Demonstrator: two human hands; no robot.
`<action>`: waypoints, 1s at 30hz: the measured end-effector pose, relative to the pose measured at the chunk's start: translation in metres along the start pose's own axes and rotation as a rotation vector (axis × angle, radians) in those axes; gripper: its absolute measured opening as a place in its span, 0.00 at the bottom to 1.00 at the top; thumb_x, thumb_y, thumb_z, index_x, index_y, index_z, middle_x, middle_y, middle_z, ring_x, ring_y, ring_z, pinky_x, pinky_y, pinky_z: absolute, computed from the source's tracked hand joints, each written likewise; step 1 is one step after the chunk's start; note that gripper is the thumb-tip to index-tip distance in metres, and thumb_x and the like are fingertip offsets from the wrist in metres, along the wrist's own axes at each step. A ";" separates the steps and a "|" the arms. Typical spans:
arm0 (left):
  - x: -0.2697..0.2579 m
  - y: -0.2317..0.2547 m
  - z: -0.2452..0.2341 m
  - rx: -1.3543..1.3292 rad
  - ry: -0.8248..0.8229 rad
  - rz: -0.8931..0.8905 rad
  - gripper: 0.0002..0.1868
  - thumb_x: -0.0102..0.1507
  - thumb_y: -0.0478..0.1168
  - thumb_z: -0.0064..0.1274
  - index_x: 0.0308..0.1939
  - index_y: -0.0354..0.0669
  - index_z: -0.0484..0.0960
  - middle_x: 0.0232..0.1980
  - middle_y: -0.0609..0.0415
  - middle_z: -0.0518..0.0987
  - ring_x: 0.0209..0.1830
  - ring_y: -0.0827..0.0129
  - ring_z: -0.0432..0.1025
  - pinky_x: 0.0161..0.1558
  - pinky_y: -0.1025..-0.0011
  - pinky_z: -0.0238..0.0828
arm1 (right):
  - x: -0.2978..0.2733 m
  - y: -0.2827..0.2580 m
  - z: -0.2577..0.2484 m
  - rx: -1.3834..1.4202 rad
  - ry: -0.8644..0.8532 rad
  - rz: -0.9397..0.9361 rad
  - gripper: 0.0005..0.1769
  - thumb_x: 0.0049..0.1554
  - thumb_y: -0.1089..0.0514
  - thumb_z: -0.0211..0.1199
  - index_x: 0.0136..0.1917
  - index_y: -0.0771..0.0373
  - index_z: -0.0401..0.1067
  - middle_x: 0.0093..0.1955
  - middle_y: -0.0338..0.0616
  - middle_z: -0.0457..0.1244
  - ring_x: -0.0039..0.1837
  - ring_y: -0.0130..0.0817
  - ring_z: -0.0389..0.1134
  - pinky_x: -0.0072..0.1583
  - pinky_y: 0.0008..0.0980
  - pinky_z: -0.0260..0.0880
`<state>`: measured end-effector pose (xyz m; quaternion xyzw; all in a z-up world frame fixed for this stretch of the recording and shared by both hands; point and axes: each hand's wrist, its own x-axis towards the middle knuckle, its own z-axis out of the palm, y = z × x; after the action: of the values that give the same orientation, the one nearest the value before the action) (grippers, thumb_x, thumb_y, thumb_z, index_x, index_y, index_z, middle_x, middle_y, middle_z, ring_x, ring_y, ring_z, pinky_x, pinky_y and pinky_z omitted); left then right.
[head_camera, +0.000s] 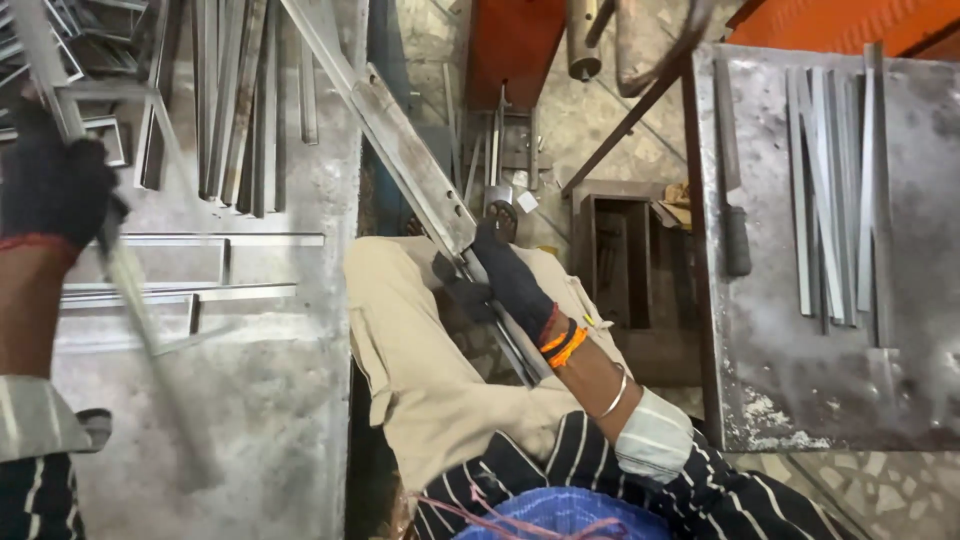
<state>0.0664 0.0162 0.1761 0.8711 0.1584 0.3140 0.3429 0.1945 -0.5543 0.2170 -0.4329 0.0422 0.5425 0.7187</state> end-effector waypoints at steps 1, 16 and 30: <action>0.001 0.016 0.022 -0.115 0.055 -0.022 0.29 0.67 0.32 0.49 0.73 0.45 0.64 0.61 0.60 0.72 0.57 0.65 0.76 0.56 0.59 0.77 | -0.002 0.001 -0.001 0.026 0.001 -0.001 0.35 0.62 0.27 0.38 0.56 0.56 0.71 0.36 0.34 0.63 0.25 0.21 0.48 0.28 0.25 0.46; -0.001 0.244 0.214 -0.876 0.204 -0.422 0.30 0.60 0.24 0.47 0.68 0.38 0.74 0.29 0.47 0.78 0.17 0.63 0.72 0.14 0.65 0.64 | -0.069 0.017 0.006 -0.327 -0.011 -0.387 0.31 0.70 0.39 0.45 0.51 0.67 0.76 0.23 0.35 0.57 0.22 0.24 0.54 0.27 0.26 0.52; -0.014 0.323 0.238 -0.635 0.175 -0.415 0.30 0.59 0.27 0.46 0.66 0.39 0.79 0.27 0.46 0.81 0.13 0.64 0.72 0.14 0.68 0.66 | -0.061 0.027 -0.035 -0.647 0.260 -0.812 0.26 0.72 0.41 0.55 0.41 0.63 0.70 0.34 0.31 0.58 0.38 0.18 0.56 0.37 0.25 0.59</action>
<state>0.2314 -0.3403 0.2599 0.6409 0.2550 0.3445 0.6368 0.1617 -0.6223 0.2118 -0.6776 -0.2095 0.1481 0.6893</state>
